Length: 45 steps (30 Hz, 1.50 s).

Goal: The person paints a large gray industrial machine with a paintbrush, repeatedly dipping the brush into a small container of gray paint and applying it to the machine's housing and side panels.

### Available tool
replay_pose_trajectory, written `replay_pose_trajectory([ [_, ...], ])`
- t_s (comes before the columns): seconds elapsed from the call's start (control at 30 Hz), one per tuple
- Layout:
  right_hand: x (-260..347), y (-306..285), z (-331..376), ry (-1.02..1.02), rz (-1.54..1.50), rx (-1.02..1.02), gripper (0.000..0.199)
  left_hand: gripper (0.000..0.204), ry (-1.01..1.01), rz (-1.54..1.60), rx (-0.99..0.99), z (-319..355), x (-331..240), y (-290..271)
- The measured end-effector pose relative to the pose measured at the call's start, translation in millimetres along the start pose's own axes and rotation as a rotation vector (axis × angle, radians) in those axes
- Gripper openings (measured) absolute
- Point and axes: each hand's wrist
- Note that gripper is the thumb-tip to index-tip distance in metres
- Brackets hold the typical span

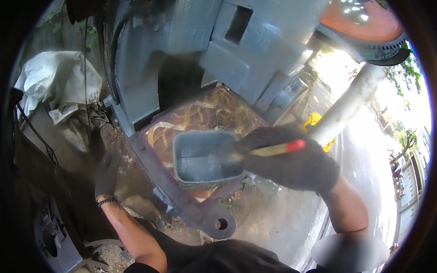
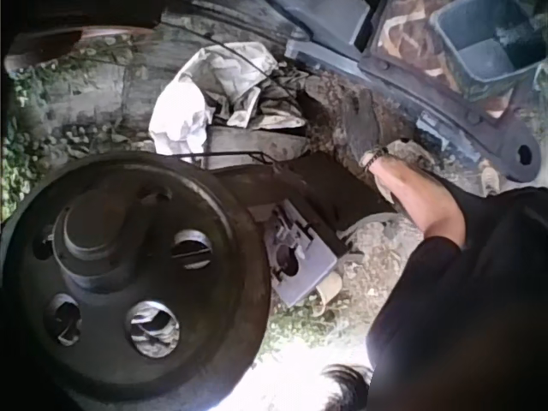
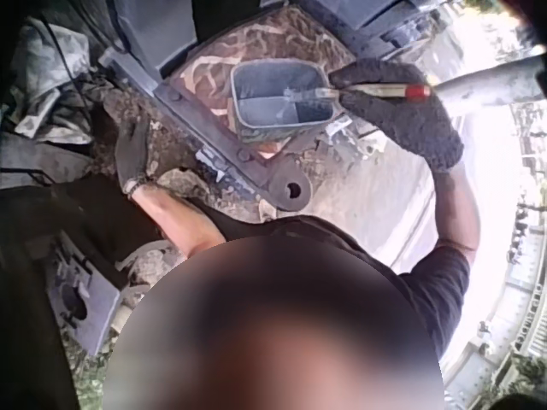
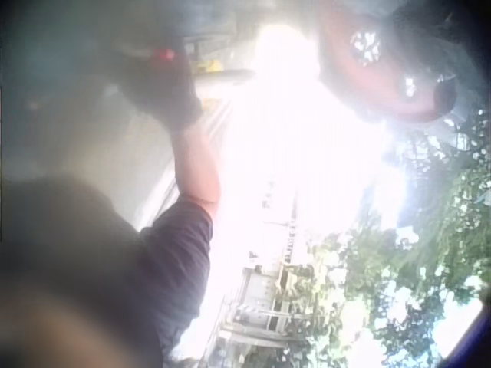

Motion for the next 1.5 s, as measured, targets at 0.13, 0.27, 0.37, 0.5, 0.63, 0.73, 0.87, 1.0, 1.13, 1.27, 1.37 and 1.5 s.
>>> replay_pose_trajectory([
  [0.13,-41.4,38.1,-46.4,0.199,0.077,0.104,0.033,0.069,-0.006,-0.028,0.076,-2.2,-5.5,3.5],
  [0.27,-65.3,72.5,-78.4,0.102,0.151,0.209,0.035,0.067,0.017,-0.038,0.171,-8.6,-2.1,5.7],
  [0.37,-65.2,86.3,-90.6,-0.089,0.249,0.156,0.029,0.066,-0.079,0.074,0.141,-10.0,-3.5,8.8],
  [0.5,-51.2,67.9,-82.7,0.221,0.099,0.221,0.036,0.065,-0.036,0.001,0.106,-8.6,-12.2,5.6],
  [0.63,-43.5,50.1,-63.1,0.282,-0.030,0.114,0.039,0.064,-0.006,0.009,0.110,-12.2,-17.2,7.3],
  [0.73,-43.3,44.4,-54.3,0.196,0.026,0.006,0.036,0.062,0.009,-0.040,0.085,-16.5,-16.1,12.9],
  [0.87,-35.9,28.5,-44.2,0.065,0.223,-0.194,0.030,0.058,0.029,0.054,0.085,-15.7,-17.8,20.1],
  [1.0,-29.9,10.1,-31.0,0.180,0.123,-0.344,0.030,0.050,0.069,-0.017,0.085,-7.5,-27.3,14.6],
  [1.13,-43.1,1.7,-20.7,0.157,0.163,-0.413,0.034,0.047,0.133,-0.056,0.060,-0.5,-32.1,6.9],
  [1.27,-54.2,-11.9,-4.7,0.075,0.315,-0.416,0.037,0.049,0.096,-0.042,0.056,2.6,-26.4,3.7],
  [1.37,-51.5,-13.8,10.4,0.094,0.124,-0.461,0.035,0.052,0.090,-0.044,0.043,4.4,-21.5,0.9],
  [1.5,-41.7,-13.6,19.0,-0.013,-0.024,-0.299,0.042,0.057,0.076,-0.002,0.001,9.3,-17.5,-1.2],
])
Point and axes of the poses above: each hand's wrist, its own z-axis away from the middle knuckle, its own y-axis out of the palm, x = y × z, and after that the axes turned 6 degrees about -z, right-handed
